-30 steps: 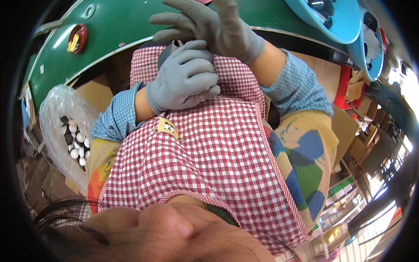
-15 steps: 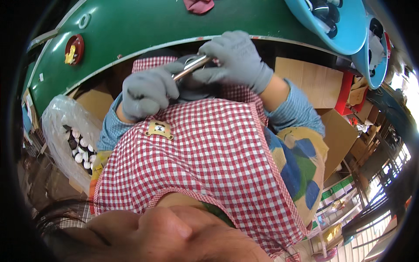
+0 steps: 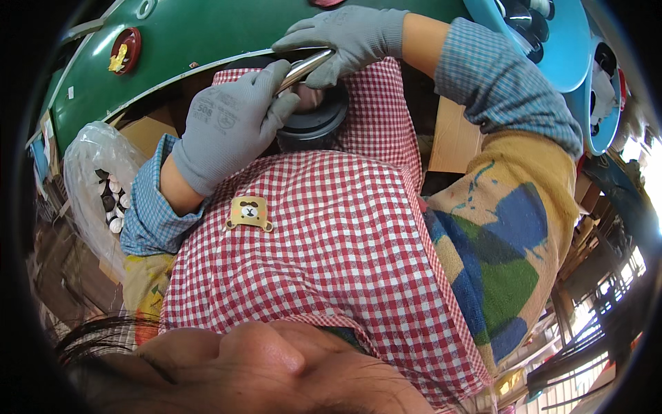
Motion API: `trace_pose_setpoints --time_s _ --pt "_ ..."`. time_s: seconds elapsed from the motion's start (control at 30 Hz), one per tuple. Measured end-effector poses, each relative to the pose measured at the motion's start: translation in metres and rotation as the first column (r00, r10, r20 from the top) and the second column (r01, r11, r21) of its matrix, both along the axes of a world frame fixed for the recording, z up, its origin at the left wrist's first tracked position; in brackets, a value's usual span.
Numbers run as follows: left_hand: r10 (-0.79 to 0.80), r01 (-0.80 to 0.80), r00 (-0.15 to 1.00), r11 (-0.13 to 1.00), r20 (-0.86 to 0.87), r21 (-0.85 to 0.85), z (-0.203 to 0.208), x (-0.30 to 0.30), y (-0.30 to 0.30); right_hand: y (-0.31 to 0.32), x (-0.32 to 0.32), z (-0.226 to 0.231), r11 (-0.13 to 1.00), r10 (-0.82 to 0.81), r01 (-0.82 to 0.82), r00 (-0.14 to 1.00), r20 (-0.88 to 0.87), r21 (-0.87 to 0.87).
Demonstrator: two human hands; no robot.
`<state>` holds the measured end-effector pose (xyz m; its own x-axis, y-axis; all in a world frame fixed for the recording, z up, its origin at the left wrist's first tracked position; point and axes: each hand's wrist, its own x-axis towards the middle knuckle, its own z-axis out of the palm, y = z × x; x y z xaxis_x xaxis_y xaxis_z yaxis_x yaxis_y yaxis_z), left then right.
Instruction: The person repeatedly picks up black kettles, inserts a metal spout into the opening, and places the assembled kettles on a green workbench. The person handles the kettles one at a time and uses a pink cloth to wipe the work surface between items.
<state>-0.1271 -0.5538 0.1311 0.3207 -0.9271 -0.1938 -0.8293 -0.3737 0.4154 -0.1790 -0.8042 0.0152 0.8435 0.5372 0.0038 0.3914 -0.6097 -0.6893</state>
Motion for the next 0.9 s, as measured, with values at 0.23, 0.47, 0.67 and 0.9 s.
trace_pose_setpoints --time_s 0.23,0.47,0.67,0.9 --pt "-0.122 0.017 0.95 0.939 -0.286 -0.344 -0.057 0.055 -0.002 0.001 -0.017 0.007 0.886 0.069 0.146 0.897 -0.436 0.441" --pt "0.063 -0.193 0.676 0.977 -0.734 -0.095 -0.151 0.099 -0.05 0.039 -0.044 0.073 0.748 -0.077 0.505 0.711 -0.699 0.432" --pt "0.209 -0.533 0.795 0.691 -0.57 -0.489 -0.116 0.098 -0.025 0.017 -0.032 0.04 0.728 -0.397 0.665 0.606 -0.689 0.166" --pt "-0.408 0.546 0.822 0.763 0.397 -0.347 -0.132 0.035 0.113 -0.101 -0.042 -0.062 0.357 -0.934 0.934 0.357 -0.01 -0.001"
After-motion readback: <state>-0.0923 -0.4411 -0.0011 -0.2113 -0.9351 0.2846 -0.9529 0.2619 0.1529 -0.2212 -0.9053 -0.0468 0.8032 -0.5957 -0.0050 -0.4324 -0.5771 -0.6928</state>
